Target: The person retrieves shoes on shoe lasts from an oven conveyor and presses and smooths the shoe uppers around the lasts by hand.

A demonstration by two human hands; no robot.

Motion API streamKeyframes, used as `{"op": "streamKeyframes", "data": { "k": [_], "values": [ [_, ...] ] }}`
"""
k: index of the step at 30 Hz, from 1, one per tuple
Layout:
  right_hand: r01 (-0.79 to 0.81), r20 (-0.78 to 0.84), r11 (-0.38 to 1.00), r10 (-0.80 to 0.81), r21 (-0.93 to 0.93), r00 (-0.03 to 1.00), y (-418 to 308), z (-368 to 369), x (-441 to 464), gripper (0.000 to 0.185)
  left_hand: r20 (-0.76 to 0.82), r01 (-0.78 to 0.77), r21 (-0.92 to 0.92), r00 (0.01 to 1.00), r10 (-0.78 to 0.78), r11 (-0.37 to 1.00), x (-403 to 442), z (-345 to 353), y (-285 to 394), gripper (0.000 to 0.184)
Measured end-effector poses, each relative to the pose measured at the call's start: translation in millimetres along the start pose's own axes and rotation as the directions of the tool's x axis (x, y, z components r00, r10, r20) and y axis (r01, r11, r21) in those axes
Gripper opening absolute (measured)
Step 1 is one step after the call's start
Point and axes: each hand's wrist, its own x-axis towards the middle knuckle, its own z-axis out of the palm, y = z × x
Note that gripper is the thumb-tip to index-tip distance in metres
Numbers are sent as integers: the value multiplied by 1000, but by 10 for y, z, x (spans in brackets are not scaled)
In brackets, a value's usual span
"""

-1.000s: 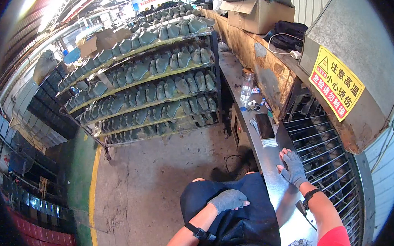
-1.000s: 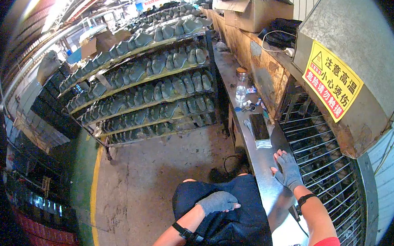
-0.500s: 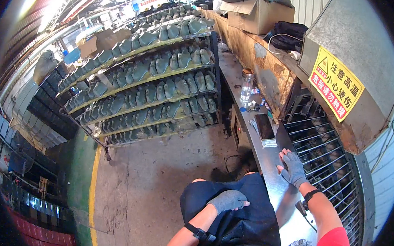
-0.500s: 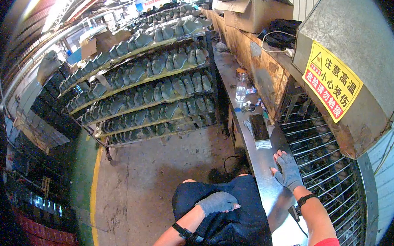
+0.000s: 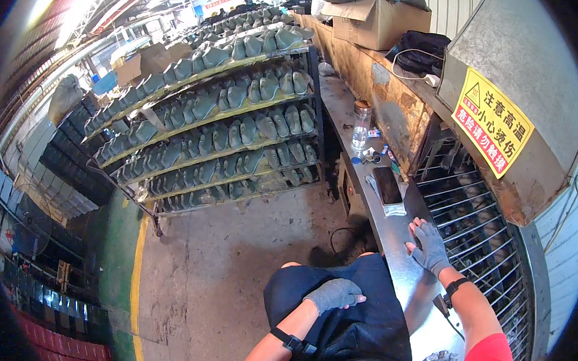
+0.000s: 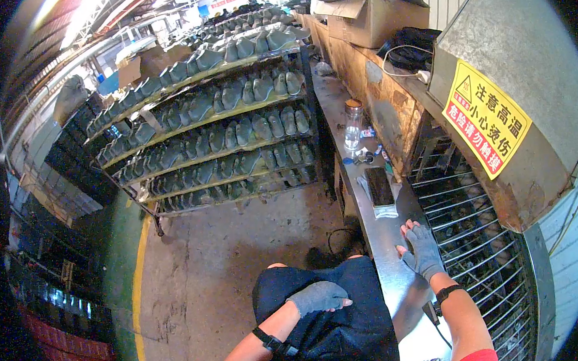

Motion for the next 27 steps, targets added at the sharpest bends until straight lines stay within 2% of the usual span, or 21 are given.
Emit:
{"op": "streamKeyframes", "data": {
  "k": [27],
  "values": [
    [19, -2, 999, -19, -34, 1000, 0, -3, 5, 69, 6, 17, 24, 1000, -17, 1000, 0, -10, 21, 47]
  ]
}}
